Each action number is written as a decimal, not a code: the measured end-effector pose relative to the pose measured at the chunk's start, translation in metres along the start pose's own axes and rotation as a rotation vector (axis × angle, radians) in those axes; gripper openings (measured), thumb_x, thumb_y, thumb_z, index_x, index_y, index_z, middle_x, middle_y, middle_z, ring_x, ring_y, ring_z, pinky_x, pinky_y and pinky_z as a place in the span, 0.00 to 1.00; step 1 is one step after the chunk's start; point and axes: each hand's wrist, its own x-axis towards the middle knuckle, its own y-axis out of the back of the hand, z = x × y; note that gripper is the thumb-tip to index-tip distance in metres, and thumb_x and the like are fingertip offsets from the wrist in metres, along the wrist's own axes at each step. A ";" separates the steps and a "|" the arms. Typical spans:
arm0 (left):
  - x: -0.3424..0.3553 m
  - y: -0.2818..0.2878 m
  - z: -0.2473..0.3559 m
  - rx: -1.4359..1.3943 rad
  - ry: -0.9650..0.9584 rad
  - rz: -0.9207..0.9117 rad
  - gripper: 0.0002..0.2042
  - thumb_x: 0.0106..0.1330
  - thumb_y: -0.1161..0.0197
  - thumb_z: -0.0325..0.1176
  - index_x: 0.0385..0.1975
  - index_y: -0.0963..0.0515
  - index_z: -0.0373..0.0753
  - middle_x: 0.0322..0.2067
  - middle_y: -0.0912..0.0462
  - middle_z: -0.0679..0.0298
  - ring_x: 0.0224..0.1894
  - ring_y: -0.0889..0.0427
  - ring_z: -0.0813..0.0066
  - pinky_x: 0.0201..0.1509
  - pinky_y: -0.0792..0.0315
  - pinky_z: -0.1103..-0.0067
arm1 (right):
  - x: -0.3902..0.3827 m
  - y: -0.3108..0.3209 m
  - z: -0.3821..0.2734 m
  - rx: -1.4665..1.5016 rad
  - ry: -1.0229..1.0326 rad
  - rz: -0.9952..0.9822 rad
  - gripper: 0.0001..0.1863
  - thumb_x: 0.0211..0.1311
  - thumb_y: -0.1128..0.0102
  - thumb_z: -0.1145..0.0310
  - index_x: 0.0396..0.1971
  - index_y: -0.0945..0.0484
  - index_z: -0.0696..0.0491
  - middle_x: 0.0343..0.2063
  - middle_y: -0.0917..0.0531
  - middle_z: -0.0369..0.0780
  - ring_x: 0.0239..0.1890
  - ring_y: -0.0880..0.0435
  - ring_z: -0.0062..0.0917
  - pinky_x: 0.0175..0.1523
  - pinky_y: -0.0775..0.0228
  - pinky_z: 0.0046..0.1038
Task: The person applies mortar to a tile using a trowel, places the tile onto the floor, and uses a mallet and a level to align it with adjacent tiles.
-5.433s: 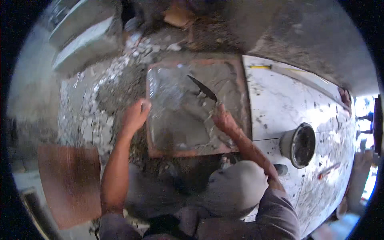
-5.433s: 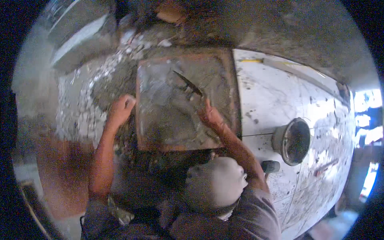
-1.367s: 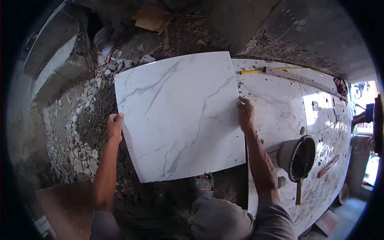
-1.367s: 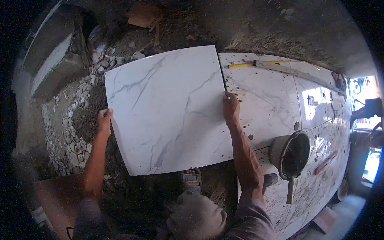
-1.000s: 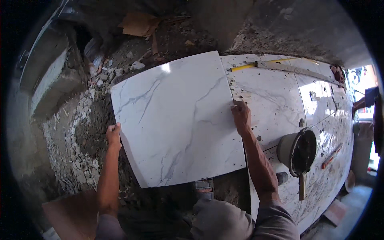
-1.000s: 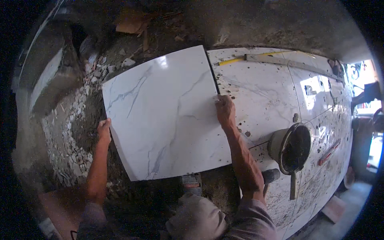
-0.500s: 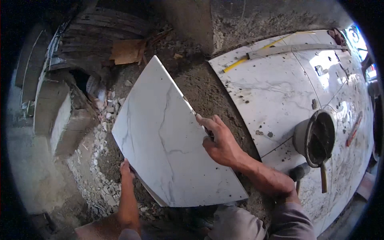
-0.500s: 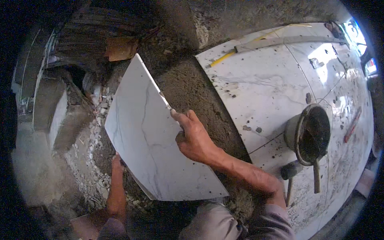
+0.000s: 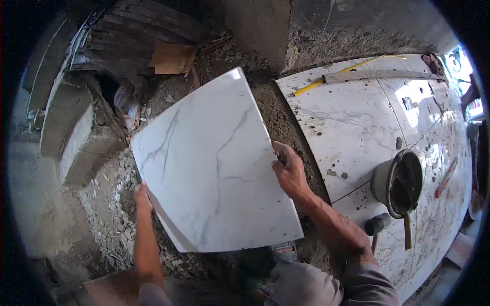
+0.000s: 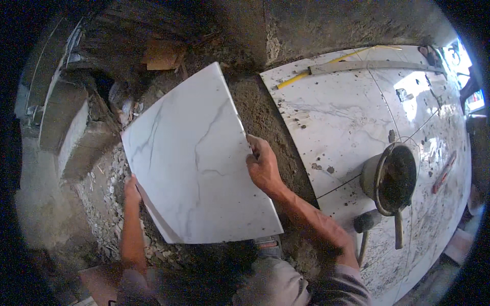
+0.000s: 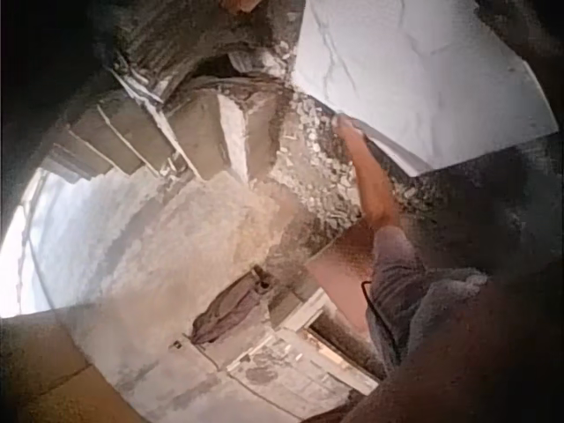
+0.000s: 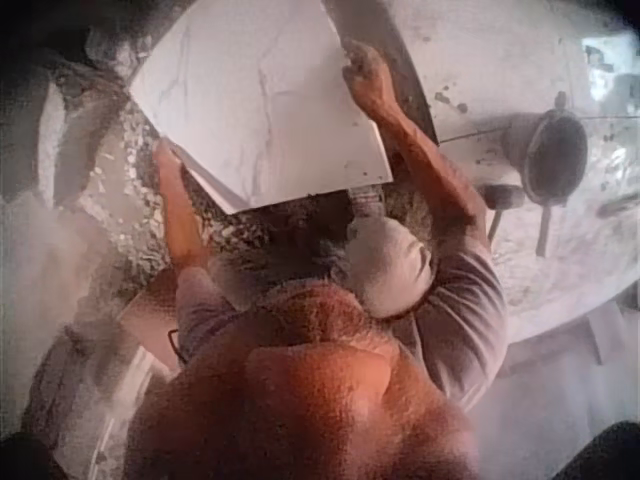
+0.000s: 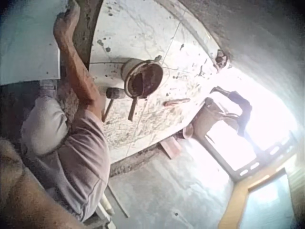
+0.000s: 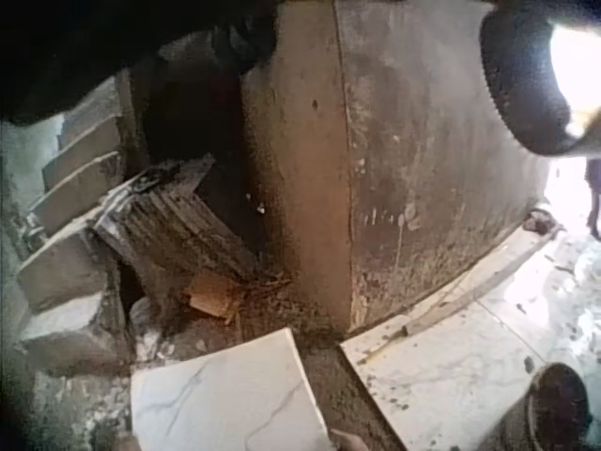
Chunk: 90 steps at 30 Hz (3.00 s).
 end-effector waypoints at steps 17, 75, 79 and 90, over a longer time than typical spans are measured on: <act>0.103 -0.272 0.198 0.902 -0.577 -0.354 0.15 0.55 0.34 0.44 0.30 0.21 0.37 0.29 0.19 0.61 0.35 0.23 0.72 0.42 0.31 0.75 | -0.181 -0.005 0.033 0.626 -1.074 -0.071 0.20 0.64 0.46 0.65 0.49 0.43 0.55 0.44 0.29 0.46 0.49 0.25 0.35 0.43 0.30 0.39; 0.147 -0.422 0.078 0.999 -0.627 -0.485 0.14 0.51 0.31 0.43 0.28 0.21 0.38 0.26 0.19 0.60 0.31 0.22 0.69 0.38 0.30 0.72 | -0.209 -0.025 0.081 0.860 -1.186 0.135 0.20 0.70 0.55 0.59 0.45 0.36 0.64 0.41 0.24 0.51 0.44 0.20 0.38 0.52 0.26 0.39; 0.144 -0.431 0.070 0.965 -0.596 -0.490 0.15 0.50 0.31 0.45 0.28 0.21 0.39 0.27 0.18 0.59 0.32 0.21 0.66 0.39 0.29 0.71 | -0.209 -0.025 0.085 0.844 -1.210 0.172 0.21 0.70 0.55 0.59 0.47 0.37 0.65 0.40 0.23 0.52 0.46 0.21 0.40 0.53 0.27 0.40; 0.061 -0.425 0.075 1.041 -0.966 -0.221 0.21 0.52 0.32 0.45 0.46 0.23 0.45 0.43 0.24 0.54 0.49 0.26 0.54 0.50 0.31 0.64 | -0.204 0.006 0.057 0.499 -1.049 -0.400 0.20 0.68 0.51 0.59 0.47 0.32 0.61 0.44 0.22 0.50 0.47 0.20 0.36 0.50 0.26 0.40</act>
